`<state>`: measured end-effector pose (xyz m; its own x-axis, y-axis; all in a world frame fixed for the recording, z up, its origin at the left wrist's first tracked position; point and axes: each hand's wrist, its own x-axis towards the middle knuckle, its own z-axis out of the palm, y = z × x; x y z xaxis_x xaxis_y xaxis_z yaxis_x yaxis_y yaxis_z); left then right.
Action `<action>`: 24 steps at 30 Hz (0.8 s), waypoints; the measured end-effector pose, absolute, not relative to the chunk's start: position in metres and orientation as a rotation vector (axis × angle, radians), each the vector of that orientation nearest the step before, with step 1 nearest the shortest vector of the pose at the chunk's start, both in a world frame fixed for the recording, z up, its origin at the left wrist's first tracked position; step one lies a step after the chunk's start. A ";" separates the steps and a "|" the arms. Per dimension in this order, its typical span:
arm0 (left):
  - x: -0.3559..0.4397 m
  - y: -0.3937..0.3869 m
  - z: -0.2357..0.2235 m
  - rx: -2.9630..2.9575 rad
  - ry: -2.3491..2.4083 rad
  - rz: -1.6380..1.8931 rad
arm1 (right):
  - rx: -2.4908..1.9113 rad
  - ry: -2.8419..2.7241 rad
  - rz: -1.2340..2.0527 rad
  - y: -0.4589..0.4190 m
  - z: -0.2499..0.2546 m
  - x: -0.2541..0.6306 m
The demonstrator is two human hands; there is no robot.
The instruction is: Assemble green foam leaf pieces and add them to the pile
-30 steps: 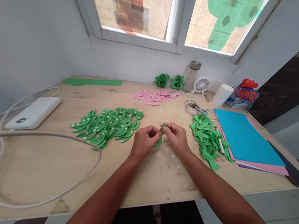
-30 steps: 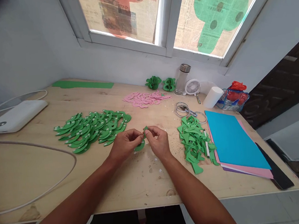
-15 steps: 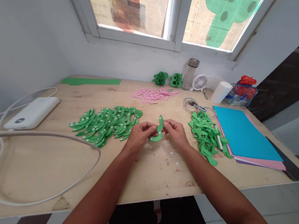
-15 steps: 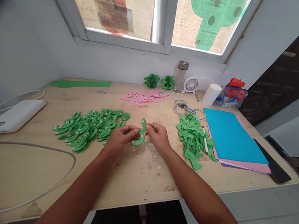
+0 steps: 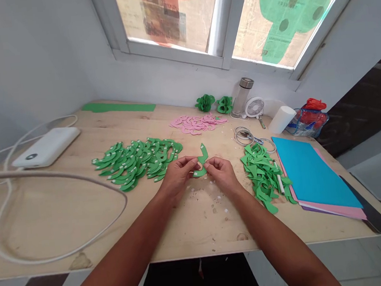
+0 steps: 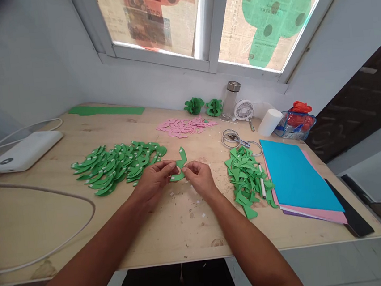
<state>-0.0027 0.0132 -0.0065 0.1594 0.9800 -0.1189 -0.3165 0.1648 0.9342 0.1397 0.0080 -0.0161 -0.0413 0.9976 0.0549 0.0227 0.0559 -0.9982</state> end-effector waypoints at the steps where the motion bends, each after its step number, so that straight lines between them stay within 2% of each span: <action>1: -0.004 0.013 -0.006 0.935 0.933 1.118 | -1.168 -1.274 1.163 0.009 -0.016 0.141; 9: -0.006 0.012 -0.003 1.197 0.977 0.988 | -1.232 -1.263 0.993 0.012 -0.017 0.145; 24: -0.011 0.012 -0.001 1.088 0.916 0.950 | -1.185 -1.315 0.967 0.009 -0.012 0.145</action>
